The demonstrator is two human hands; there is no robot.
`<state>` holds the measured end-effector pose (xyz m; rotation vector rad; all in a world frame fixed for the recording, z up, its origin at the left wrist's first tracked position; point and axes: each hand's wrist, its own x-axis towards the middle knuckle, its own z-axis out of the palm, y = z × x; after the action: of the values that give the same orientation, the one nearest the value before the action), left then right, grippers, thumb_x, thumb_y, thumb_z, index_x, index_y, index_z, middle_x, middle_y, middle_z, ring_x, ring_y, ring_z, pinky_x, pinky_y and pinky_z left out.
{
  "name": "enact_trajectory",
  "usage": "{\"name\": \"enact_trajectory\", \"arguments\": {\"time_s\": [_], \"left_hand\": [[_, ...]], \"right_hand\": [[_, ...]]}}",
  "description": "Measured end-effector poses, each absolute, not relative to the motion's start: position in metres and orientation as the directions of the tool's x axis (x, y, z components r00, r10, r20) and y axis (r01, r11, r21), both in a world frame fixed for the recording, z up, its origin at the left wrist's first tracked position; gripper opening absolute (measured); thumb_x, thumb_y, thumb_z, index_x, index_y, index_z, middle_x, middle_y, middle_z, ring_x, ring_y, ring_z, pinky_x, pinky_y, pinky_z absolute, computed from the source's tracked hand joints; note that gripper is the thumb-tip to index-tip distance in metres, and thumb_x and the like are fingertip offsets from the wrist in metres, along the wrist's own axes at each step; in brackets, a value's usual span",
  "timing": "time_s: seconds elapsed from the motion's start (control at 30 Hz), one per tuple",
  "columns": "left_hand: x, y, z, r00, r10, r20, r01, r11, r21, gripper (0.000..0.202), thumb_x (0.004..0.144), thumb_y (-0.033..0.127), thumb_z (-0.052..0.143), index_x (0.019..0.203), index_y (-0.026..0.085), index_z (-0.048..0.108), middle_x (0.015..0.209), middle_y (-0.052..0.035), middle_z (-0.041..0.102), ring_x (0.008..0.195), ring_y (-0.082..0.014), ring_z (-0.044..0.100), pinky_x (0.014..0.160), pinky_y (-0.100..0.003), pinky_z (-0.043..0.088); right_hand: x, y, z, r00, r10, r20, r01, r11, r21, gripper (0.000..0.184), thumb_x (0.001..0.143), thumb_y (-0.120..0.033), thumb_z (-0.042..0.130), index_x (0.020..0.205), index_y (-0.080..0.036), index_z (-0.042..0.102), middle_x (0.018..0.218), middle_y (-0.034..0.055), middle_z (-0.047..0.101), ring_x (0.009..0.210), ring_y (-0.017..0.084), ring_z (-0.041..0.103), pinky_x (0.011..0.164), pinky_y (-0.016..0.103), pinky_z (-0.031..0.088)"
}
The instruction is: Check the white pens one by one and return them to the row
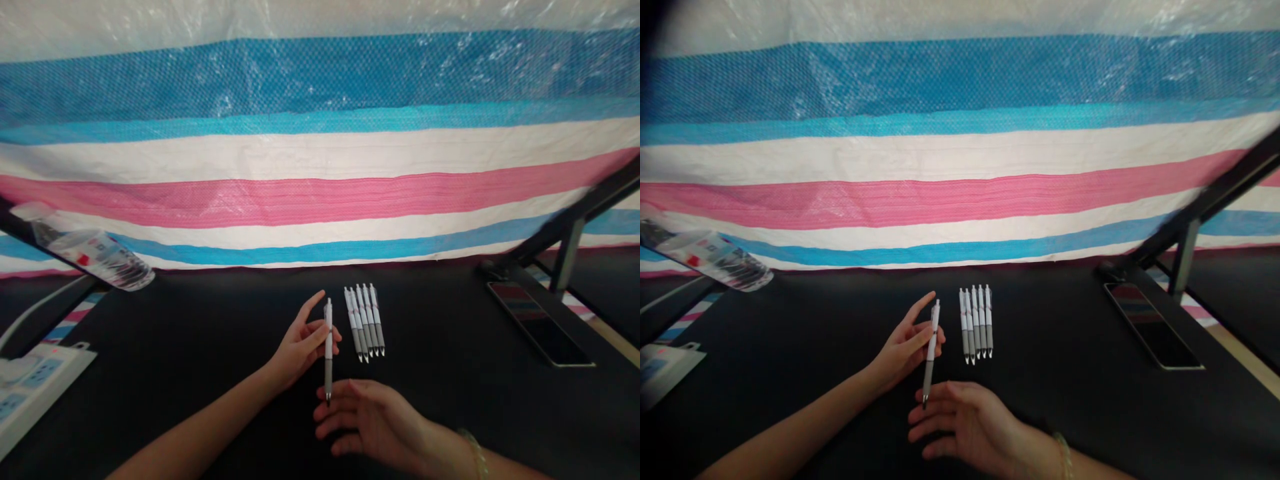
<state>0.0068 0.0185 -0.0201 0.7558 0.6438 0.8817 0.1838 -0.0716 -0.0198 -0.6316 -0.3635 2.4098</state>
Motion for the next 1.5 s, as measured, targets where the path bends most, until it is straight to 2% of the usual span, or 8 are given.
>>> {"name": "enact_trajectory", "arguments": {"time_s": [0.07,0.27,0.43,0.73,0.9,1.07,1.27,1.5], "left_hand": [[0.0069,0.0172,-0.0177,0.489,0.853,-0.180,-0.408,0.406,0.817,0.086,0.087,0.029,0.076,0.155,0.025,0.024,0.083,-0.0038,0.074,0.066,-0.0142,0.068,0.066,-0.027,0.051],[0.0077,0.0141,-0.0159,0.460,0.868,-0.188,-0.357,0.375,0.856,0.072,0.085,0.033,0.078,0.143,0.023,0.036,0.083,-0.0042,0.074,0.069,-0.0171,0.071,0.071,-0.031,0.054],[0.0076,0.0126,-0.0146,0.475,0.861,-0.182,-0.313,0.358,0.879,0.060,0.084,0.033,0.078,0.130,0.021,0.042,0.081,-0.0057,0.075,0.065,-0.0192,0.072,0.064,-0.030,0.054],[0.0077,0.0139,-0.0180,0.458,0.874,-0.162,-0.407,0.368,0.836,0.058,0.086,0.029,0.076,0.131,0.024,0.040,0.080,-0.0029,0.075,0.066,-0.0161,0.070,0.070,-0.030,0.055],[0.0059,0.0140,-0.0195,0.492,0.854,-0.166,-0.378,0.381,0.844,0.053,0.086,0.030,0.077,0.125,0.024,0.043,0.080,-0.0040,0.076,0.065,-0.0182,0.072,0.066,-0.030,0.055],[0.0066,0.0135,-0.0160,0.486,0.860,-0.153,-0.395,0.372,0.840,0.067,0.084,0.030,0.078,0.136,0.027,0.037,0.081,-0.0023,0.075,0.066,-0.0170,0.071,0.066,-0.029,0.054],[0.0066,0.0135,-0.0158,0.501,0.853,-0.149,-0.384,0.374,0.844,0.052,0.083,0.031,0.079,0.122,0.026,0.045,0.080,-0.0029,0.075,0.065,-0.0184,0.072,0.065,-0.030,0.055],[0.0077,0.0148,-0.0144,0.458,0.873,-0.171,-0.417,0.380,0.825,0.055,0.083,0.030,0.080,0.125,0.025,0.046,0.077,-0.0025,0.075,0.064,-0.0172,0.070,0.065,-0.029,0.055]], "right_hand": [[0.1839,-0.0707,-0.0191,-0.698,0.620,-0.358,-0.486,-0.778,-0.398,0.045,0.090,-0.040,0.062,0.119,-0.007,0.071,0.111,0.0173,0.072,0.102,0.026,0.067,0.086,0.036,0.047],[0.1830,-0.0708,-0.0195,-0.693,0.614,-0.377,-0.475,-0.783,-0.401,0.042,0.085,-0.036,0.065,0.115,-0.006,0.072,0.106,0.0167,0.073,0.098,0.026,0.068,0.086,0.036,0.047],[0.1828,-0.0705,-0.0156,-0.696,0.615,-0.371,-0.474,-0.781,-0.407,0.040,0.078,-0.024,0.066,0.113,-0.005,0.072,0.104,0.0165,0.072,0.096,0.025,0.068,0.086,0.036,0.047],[0.1825,-0.0703,-0.0150,-0.698,0.615,-0.367,-0.464,-0.779,-0.422,0.046,0.068,-0.011,0.062,0.112,-0.006,0.072,0.099,0.0140,0.073,0.091,0.024,0.070,0.084,0.035,0.049],[0.1821,-0.0703,-0.0156,-0.697,0.610,-0.376,-0.445,-0.780,-0.440,0.045,0.068,-0.009,0.061,0.111,-0.005,0.073,0.096,0.0134,0.073,0.088,0.023,0.070,0.082,0.035,0.049],[0.1822,-0.0705,-0.0174,-0.688,0.619,-0.380,-0.449,-0.774,-0.447,0.043,0.068,-0.009,0.063,0.109,-0.005,0.073,0.094,0.0133,0.073,0.086,0.023,0.071,0.081,0.035,0.049],[0.1811,-0.0702,-0.0147,-0.679,0.615,-0.401,-0.437,-0.777,-0.452,0.042,0.066,-0.007,0.063,0.106,-0.006,0.074,0.091,0.0122,0.074,0.083,0.022,0.071,0.079,0.034,0.049],[0.1788,-0.0739,-0.0190,-0.712,0.585,-0.389,-0.367,-0.782,-0.504,0.035,0.065,-0.013,0.059,0.094,-0.005,0.077,0.086,0.0144,0.076,0.074,0.020,0.070,0.070,0.029,0.049]]}}
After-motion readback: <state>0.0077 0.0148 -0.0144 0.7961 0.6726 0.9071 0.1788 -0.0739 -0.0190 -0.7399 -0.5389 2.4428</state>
